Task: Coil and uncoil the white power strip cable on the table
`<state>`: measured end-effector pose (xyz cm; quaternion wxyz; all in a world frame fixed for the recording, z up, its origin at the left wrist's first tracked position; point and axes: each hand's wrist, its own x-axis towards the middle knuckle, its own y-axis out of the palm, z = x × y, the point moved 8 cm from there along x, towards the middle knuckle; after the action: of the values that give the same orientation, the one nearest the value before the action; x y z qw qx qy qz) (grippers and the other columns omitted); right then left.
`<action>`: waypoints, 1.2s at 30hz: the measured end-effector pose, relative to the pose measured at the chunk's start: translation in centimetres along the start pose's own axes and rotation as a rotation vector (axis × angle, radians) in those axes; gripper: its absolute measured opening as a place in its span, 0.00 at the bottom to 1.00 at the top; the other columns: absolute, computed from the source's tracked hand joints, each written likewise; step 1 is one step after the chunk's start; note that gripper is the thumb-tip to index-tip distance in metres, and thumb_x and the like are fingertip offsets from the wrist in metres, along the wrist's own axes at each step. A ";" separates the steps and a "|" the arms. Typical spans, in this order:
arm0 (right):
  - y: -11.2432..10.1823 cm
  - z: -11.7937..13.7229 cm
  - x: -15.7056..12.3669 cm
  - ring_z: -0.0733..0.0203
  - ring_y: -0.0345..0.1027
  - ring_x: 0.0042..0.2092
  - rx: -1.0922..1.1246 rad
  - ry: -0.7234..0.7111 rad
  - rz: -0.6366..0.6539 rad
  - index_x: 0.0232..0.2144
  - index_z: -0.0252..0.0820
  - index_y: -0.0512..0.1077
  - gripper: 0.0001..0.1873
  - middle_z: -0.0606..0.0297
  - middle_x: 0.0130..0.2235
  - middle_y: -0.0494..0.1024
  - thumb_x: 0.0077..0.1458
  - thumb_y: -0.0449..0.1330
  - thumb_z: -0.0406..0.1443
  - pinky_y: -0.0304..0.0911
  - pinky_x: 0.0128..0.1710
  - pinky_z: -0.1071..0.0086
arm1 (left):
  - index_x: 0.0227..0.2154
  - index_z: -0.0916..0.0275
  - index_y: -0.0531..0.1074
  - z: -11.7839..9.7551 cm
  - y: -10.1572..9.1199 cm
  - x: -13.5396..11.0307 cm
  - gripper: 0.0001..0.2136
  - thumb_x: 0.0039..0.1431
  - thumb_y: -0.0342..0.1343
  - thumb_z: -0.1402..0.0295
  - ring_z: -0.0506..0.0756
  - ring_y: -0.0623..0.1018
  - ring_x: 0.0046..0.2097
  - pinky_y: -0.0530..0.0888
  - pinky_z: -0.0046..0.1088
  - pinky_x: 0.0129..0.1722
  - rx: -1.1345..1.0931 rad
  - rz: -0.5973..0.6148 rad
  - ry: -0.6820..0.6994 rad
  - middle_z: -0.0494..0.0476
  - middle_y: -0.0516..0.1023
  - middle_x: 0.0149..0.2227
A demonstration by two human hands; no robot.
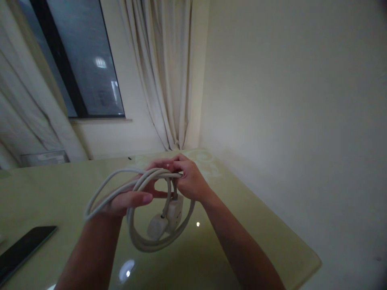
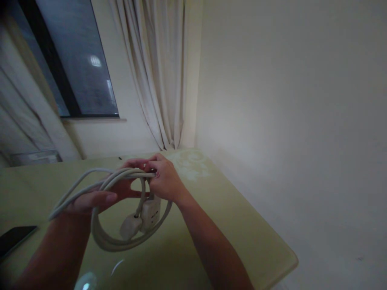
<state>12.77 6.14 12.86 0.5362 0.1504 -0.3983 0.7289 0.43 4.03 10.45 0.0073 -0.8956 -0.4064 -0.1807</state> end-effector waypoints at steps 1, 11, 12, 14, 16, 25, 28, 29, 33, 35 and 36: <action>-0.1 -0.3 0.0 0.61 0.73 0.43 0.012 0.014 -0.032 0.31 0.42 0.79 0.11 0.66 0.40 0.74 0.56 0.62 0.23 0.71 0.48 0.65 | 0.61 0.52 0.74 0.0 0.2 0.1 0.32 0.50 0.69 0.63 0.75 0.71 0.67 0.79 0.56 0.56 -0.008 -0.007 0.008 0.67 0.78 0.59; -3.4 -3.9 0.1 0.60 0.73 0.41 -0.105 0.027 -0.172 0.45 0.43 0.71 0.17 0.65 0.44 0.74 0.53 0.67 0.29 0.75 0.39 0.65 | 0.55 0.58 0.79 2.5 0.2 3.1 0.23 0.56 0.60 0.63 0.71 0.77 0.58 0.80 0.54 0.52 -0.238 -0.233 -0.010 0.67 0.82 0.55; -3.6 -3.4 0.1 0.59 0.74 0.44 -0.163 -0.033 -0.147 0.49 0.43 0.71 0.20 0.63 0.47 0.74 0.54 0.66 0.28 0.76 0.42 0.63 | 0.55 0.59 0.79 2.5 -0.1 3.1 0.22 0.56 0.60 0.63 0.70 0.78 0.57 0.81 0.54 0.50 -0.265 -0.283 -0.011 0.67 0.82 0.54; -3.5 -2.0 -0.1 0.56 0.73 0.53 -0.322 -0.183 -0.085 0.57 0.46 0.71 0.26 0.57 0.55 0.74 0.58 0.63 0.25 0.75 0.52 0.58 | 0.53 0.60 0.80 2.5 -0.9 3.0 0.21 0.57 0.59 0.64 0.68 0.80 0.54 0.82 0.52 0.48 -0.315 -0.388 -0.006 0.67 0.83 0.53; -3.2 -0.6 -0.4 0.54 0.68 0.63 -0.472 -0.302 -0.016 0.61 0.52 0.72 0.28 0.56 0.62 0.73 0.63 0.60 0.25 0.70 0.61 0.53 | 0.50 0.61 0.81 2.4 -1.4 2.7 0.19 0.57 0.59 0.64 0.67 0.81 0.51 0.83 0.50 0.47 -0.349 -0.456 -0.008 0.66 0.84 0.52; -0.4 0.5 -0.7 0.52 0.68 0.64 -0.699 -0.434 0.199 0.48 0.53 0.83 0.09 0.61 0.67 0.72 0.67 0.66 0.37 0.64 0.64 0.53 | 0.51 0.62 0.82 2.2 -2.4 1.8 0.18 0.58 0.63 0.63 0.68 0.83 0.50 0.84 0.48 0.45 -0.217 -0.420 -0.113 0.69 0.84 0.51; -0.4 -0.7 -0.5 0.54 0.70 0.63 -0.682 -0.406 0.142 0.49 0.52 0.83 0.10 0.61 0.65 0.75 0.67 0.66 0.36 0.64 0.62 0.56 | 0.55 0.58 0.81 2.0 -3.0 0.9 0.21 0.58 0.68 0.65 0.70 0.80 0.59 0.82 0.48 0.52 -0.072 -0.363 -0.082 0.68 0.82 0.58; -0.7 -1.1 -0.5 0.54 0.71 0.62 -0.662 -0.399 0.102 0.49 0.52 0.83 0.10 0.60 0.64 0.76 0.67 0.66 0.36 0.64 0.62 0.57 | 0.56 0.55 0.80 2.1 -3.0 0.5 0.24 0.55 0.70 0.67 0.70 0.78 0.62 0.80 0.46 0.55 0.000 -0.333 -0.073 0.67 0.80 0.60; -2.4 -2.9 -0.1 0.54 0.74 0.58 -0.562 -0.321 -0.041 0.47 0.49 0.84 0.10 0.57 0.54 0.82 0.67 0.66 0.34 0.64 0.60 0.59 | 0.62 0.50 0.76 3.5 -2.8 -0.8 0.30 0.55 0.73 0.65 0.67 0.80 0.60 0.79 0.38 0.52 0.142 -0.352 -0.139 0.65 0.77 0.65; -2.6 -3.7 0.1 0.54 0.75 0.55 -0.526 -0.277 -0.044 0.45 0.48 0.85 0.09 0.58 0.50 0.83 0.66 0.66 0.33 0.64 0.58 0.60 | 0.61 0.52 0.76 4.2 -3.0 -1.3 0.28 0.57 0.72 0.62 0.65 0.83 0.55 0.80 0.35 0.47 0.084 -0.439 -0.154 0.67 0.78 0.63; -2.6 -3.8 0.1 0.54 0.75 0.53 -0.499 -0.262 -0.037 0.45 0.47 0.85 0.09 0.58 0.49 0.83 0.66 0.65 0.33 0.65 0.57 0.61 | 0.59 0.54 0.78 4.6 -3.0 -1.5 0.27 0.56 0.73 0.61 0.65 0.83 0.54 0.80 0.34 0.45 0.049 -0.477 -0.144 0.67 0.79 0.62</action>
<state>15.83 9.34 11.54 0.5138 0.1141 -0.6285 0.5727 -1.23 5.67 5.28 -0.0427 -0.7847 -0.6098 -0.1030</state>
